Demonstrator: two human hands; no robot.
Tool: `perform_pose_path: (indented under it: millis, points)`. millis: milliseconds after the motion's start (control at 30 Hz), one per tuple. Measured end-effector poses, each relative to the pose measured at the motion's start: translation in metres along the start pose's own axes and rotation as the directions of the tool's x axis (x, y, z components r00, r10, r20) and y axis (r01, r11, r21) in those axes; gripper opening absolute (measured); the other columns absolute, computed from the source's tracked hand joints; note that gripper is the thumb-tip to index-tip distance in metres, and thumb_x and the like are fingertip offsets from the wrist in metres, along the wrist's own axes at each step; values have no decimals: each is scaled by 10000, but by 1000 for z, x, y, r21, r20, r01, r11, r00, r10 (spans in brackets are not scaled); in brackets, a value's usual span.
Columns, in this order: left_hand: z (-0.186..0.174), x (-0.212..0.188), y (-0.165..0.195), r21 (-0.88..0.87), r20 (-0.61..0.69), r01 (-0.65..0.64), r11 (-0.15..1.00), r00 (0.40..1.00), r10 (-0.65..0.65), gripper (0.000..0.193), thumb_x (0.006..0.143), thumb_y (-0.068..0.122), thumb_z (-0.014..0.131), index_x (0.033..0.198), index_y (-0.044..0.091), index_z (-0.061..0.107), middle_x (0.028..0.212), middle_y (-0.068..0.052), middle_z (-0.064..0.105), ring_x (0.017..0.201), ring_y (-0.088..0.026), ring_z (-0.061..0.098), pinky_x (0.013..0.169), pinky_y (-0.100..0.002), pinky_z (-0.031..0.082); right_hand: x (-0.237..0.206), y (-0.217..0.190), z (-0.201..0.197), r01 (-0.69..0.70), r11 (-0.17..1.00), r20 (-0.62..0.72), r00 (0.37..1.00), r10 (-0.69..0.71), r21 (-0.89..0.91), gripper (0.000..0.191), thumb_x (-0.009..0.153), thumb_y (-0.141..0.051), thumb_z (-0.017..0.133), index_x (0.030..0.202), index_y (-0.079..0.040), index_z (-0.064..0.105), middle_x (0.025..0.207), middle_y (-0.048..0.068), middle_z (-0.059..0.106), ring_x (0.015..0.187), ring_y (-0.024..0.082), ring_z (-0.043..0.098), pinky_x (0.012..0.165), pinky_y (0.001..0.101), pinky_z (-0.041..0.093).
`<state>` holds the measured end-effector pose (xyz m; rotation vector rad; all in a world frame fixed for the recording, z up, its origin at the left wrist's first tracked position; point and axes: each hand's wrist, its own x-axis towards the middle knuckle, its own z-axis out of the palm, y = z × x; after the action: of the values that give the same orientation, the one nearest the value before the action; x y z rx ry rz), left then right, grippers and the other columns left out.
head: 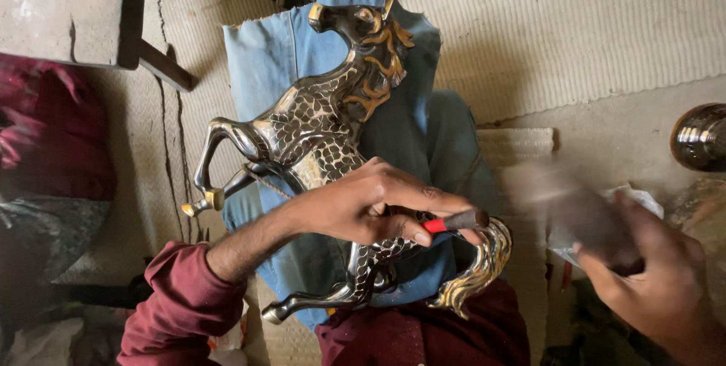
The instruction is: The person sits on the floor with a brass horse figurine resting on their legs and polishes its surface with a brush, working the brush over the body, mane and tail. They hold a small red-handled punch against the figurine and tap it with a wooden mallet, repositioning the figurine to reach different areas.
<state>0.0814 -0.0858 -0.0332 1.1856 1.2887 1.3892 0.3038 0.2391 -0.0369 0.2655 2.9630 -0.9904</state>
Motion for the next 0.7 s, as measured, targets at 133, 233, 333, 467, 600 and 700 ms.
perform_pose_path:
  millis: [133, 233, 333, 467, 600, 700]
  points:
    - [-1, 2, 2, -11, -26, -102, 995, 995, 101, 656, 987, -67, 729, 1533, 181, 464, 1388, -61, 690, 1160, -162, 732, 905, -271, 614, 4, 4, 9, 324, 934, 39, 946, -322, -148, 792, 714, -62, 775, 1463, -26, 520, 1043, 175, 713, 918, 266, 717, 775, 349, 576]
    - [4, 3, 6, -118, -158, -77, 990, 986, 58, 620, 1027, -74, 694, 1529, 177, 432, 1418, -67, 651, 1182, -165, 724, 883, -261, 664, -3, 4, 26, -86, 963, -3, 996, 89, 255, 854, 751, -71, 810, 1519, -2, 441, 916, 92, 722, 789, 186, 719, 766, 318, 581]
    - [6, 0, 14, -211, -255, 232, 949, 925, -283, 621, 958, -50, 730, 1508, 98, 483, 1292, -53, 754, 959, -117, 740, 665, -240, 607, -3, 8, 35, -4, 984, -123, 992, 26, 176, 866, 728, -85, 824, 1476, 56, 412, 985, 186, 686, 857, 253, 699, 790, 362, 554]
    - [5, 0, 19, -203, -317, 237, 950, 902, -292, 679, 896, -29, 771, 1500, 94, 488, 1275, -46, 747, 826, -63, 674, 646, -218, 579, 9, 9, 40, 23, 1000, -86, 996, -22, 14, 859, 742, -139, 928, 1462, 34, 494, 909, 196, 683, 774, 273, 695, 716, 383, 555]
    - [5, 3, 19, -15, -283, 200, 980, 939, -196, 675, 880, 3, 803, 1486, 106, 525, 1316, -43, 748, 663, -47, 655, 516, -210, 506, 22, 1, 38, 169, 986, -148, 975, -164, 17, 725, 804, -116, 879, 1417, 20, 516, 1020, 227, 702, 826, 277, 731, 708, 361, 572]
    - [5, 4, 20, 14, -266, 176, 984, 950, -166, 666, 892, 4, 797, 1493, 102, 529, 1357, -47, 735, 745, -68, 701, 533, -222, 522, 29, -4, 32, 147, 989, -175, 974, -146, -10, 635, 755, -75, 866, 1289, 56, 550, 957, 234, 695, 813, 285, 714, 693, 383, 564]
